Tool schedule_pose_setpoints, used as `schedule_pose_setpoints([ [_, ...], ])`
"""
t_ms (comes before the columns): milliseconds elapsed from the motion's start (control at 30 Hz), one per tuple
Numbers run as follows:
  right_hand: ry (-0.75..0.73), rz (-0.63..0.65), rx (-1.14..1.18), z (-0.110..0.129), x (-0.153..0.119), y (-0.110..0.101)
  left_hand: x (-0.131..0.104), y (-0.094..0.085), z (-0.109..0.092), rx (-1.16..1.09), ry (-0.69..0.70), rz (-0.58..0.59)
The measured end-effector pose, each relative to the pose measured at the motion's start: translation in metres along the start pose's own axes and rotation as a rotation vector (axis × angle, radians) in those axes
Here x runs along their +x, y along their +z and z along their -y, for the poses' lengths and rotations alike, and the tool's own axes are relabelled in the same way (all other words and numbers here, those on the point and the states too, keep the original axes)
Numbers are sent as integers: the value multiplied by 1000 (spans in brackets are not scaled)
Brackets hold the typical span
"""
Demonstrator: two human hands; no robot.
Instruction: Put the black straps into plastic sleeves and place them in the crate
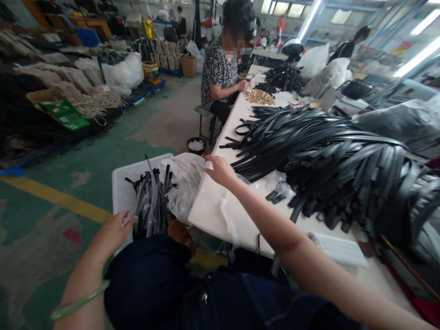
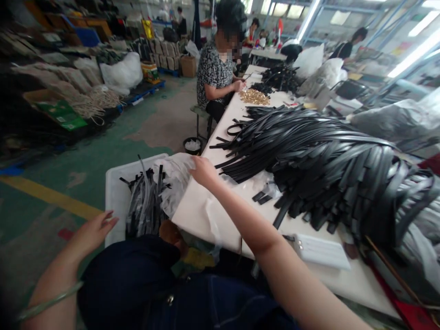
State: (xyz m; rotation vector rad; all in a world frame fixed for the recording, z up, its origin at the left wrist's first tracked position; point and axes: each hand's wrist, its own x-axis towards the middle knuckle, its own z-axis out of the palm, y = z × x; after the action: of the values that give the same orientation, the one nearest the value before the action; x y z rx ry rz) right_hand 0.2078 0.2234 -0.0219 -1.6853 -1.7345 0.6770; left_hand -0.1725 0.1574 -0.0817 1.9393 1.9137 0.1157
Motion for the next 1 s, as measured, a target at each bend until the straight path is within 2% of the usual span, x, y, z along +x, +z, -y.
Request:
schedule_pose_setpoints([
  [33, 41, -76, -65, -28, -20, -14, 2, 3, -29, -40, 84, 35],
  [67, 132, -217, -215, -55, -39, -26, 2, 9, -63, -81, 172, 55],
  [100, 206, -263, -310, -78, -56, -36, 1, 19, -99, -123, 260, 72],
  [167, 247, -254, -381, -113, -83, -46, -3, 48, -173, -182, 412, 70],
  [233, 207, -185, -370, -130, -97, -48, -8, 79, -234, -146, 481, 18],
  [267, 175, -162, -362, -134, -100, -48, -10, 93, -256, -115, 478, -2],
  [333, 115, -124, -337, -136, -105, -47, -11, 113, -279, -81, 481, -17],
  [400, 70, -75, -309, -137, -108, -48, -11, 120, -279, -81, 491, -3],
  [500, 29, 20, -279, -138, -112, -47, -15, 111, -255, -92, 509, 21],
  [633, -41, 113, -279, -127, -119, -47, -32, 83, -210, -54, 433, -17],
  [767, -162, 219, -260, -99, -133, -59, -50, 52, -160, 133, 317, -178],
  [833, -195, 272, -250, -83, -141, -64, -56, 40, -141, 250, 280, -254],
  [900, -188, 297, -256, -69, -149, -66, -59, 33, -135, 307, 240, -281],
  [967, -179, 313, -272, -54, -155, -61, -61, 34, -146, 258, 249, -270],
  [1000, -195, 333, -280, -47, -159, -58, -63, 37, -157, 188, 296, -246],
])
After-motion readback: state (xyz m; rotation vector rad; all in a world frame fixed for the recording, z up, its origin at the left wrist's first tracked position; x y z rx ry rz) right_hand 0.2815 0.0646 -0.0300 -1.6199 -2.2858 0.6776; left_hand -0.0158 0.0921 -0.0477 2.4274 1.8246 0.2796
